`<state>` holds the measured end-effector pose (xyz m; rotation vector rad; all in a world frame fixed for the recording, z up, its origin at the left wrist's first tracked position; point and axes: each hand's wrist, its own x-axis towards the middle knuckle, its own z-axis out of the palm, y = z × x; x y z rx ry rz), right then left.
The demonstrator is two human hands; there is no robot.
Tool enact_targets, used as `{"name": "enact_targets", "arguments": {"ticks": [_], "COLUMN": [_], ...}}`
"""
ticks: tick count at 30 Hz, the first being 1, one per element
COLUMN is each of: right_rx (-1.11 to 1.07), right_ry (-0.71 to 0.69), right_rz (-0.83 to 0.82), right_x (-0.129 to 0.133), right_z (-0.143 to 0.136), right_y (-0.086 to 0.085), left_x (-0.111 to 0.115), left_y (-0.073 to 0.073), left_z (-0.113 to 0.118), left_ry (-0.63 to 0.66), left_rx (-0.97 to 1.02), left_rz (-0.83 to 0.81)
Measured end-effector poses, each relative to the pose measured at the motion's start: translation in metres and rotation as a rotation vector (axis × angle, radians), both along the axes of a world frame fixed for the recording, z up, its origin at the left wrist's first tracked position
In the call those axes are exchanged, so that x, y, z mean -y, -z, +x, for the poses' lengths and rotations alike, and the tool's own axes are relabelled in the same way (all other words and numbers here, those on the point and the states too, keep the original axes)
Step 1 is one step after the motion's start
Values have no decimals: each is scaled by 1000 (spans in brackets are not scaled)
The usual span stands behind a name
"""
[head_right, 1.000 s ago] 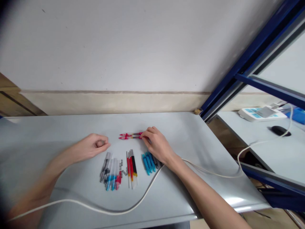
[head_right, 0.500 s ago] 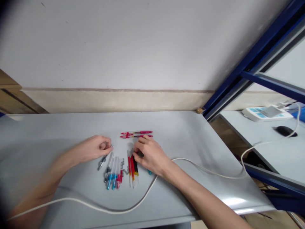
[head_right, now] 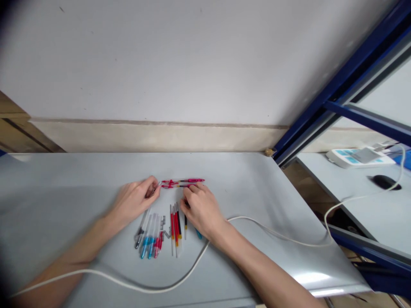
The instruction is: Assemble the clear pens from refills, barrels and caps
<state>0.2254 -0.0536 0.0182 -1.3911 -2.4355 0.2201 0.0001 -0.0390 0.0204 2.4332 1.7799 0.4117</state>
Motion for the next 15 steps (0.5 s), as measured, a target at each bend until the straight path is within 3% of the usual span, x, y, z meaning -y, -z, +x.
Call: {"name": "enact_targets", "arguments": {"ticks": [7, 15], "right_rx": [71, 35], "right_ry": [74, 85], "right_rz": [-25, -77], "right_x": [-2, -5], "right_z": [-5, -3], "right_y": [0, -4], "left_x": [-3, -2], "left_y": [9, 13], "left_z": [2, 10], "left_ry": [163, 257], "left_rx": [193, 354], "left_rz": [205, 150]}}
